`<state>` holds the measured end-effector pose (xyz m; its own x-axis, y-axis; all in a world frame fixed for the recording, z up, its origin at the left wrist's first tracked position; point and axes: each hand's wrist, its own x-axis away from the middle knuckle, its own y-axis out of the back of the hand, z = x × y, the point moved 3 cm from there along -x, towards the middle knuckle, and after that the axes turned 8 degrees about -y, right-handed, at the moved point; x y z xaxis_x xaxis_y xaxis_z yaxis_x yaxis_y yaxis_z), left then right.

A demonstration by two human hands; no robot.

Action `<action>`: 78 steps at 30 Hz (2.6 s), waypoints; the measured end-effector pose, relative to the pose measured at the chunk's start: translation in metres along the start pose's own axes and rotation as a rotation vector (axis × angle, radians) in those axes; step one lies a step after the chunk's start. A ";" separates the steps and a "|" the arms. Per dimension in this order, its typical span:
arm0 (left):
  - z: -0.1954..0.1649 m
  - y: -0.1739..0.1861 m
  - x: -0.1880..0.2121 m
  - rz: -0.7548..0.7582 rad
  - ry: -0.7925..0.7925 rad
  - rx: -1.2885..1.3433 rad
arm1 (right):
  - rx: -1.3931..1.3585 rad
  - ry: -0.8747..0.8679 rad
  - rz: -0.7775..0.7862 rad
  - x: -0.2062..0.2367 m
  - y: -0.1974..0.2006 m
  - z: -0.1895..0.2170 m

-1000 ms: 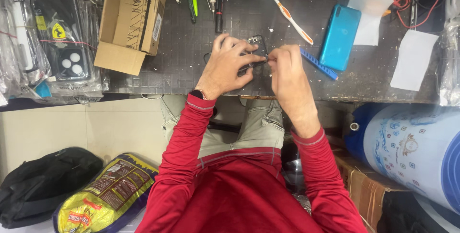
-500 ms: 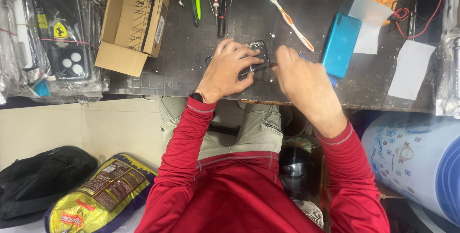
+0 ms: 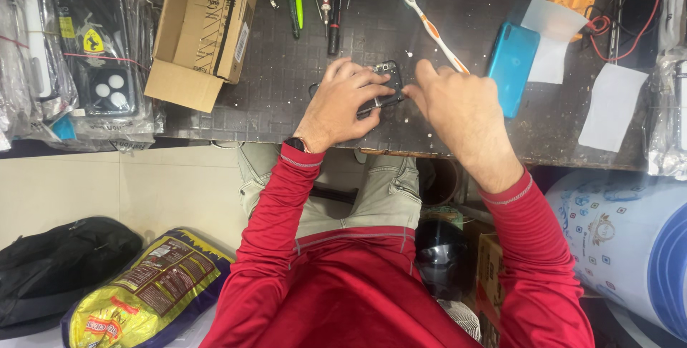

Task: The person disassembles a smartphone, removes the battery, and uses a screwdriver to manipulate internal components. They then handle a blue phone case and a white phone, using a plastic tool to work on the device's edges.

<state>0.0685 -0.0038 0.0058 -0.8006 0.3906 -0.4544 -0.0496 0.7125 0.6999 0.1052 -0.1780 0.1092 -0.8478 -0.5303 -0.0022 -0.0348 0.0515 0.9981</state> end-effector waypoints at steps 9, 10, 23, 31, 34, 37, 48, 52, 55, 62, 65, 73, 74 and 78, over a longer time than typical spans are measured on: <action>-0.002 0.004 -0.003 -0.019 0.012 0.033 | -0.336 0.067 -0.064 0.007 -0.005 -0.006; -0.002 0.006 -0.003 -0.043 0.009 0.051 | -0.396 0.086 -0.095 0.009 -0.009 -0.006; 0.023 0.014 0.008 -0.360 0.126 0.727 | -1.454 -0.142 -0.460 0.050 -0.120 0.007; 0.022 0.013 0.008 -0.337 0.137 0.687 | -1.401 -0.231 -0.362 0.053 -0.138 0.032; 0.022 0.013 0.008 -0.316 0.146 0.670 | -1.404 -0.228 -0.331 0.051 -0.138 0.030; 0.022 0.013 0.008 -0.308 0.148 0.669 | -1.421 -0.208 -0.321 0.051 -0.137 0.031; 0.002 0.013 0.002 -0.250 0.147 0.200 | -1.852 -0.362 -0.506 0.038 -0.131 -0.024; -0.006 0.014 -0.002 -0.235 0.106 -0.019 | -1.889 -0.326 -0.493 0.022 -0.126 -0.039; -0.009 0.012 -0.003 -0.201 0.120 -0.108 | -1.868 -0.307 -0.464 0.012 -0.126 -0.038; -0.006 0.009 -0.001 -0.167 0.173 0.009 | -1.865 -0.265 -0.479 -0.010 -0.131 -0.024; -0.006 0.014 0.002 -0.276 0.049 0.033 | -1.866 -0.273 -0.431 -0.013 -0.131 -0.018; -0.006 0.037 0.053 -0.438 0.295 -0.061 | -1.862 -0.261 -0.417 -0.005 -0.133 -0.021; -0.007 0.040 0.059 -0.440 0.333 -0.086 | -1.855 -0.247 -0.415 -0.006 -0.133 -0.020; -0.015 0.042 0.071 -0.359 0.379 -0.161 | -1.821 -0.202 -0.409 -0.011 -0.133 -0.019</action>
<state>0.0006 0.0451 0.0110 -0.8740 -0.1192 -0.4710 -0.4265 0.6525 0.6264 0.1290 -0.1947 -0.0225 -0.9800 -0.1736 -0.0970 0.1919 -0.9537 -0.2316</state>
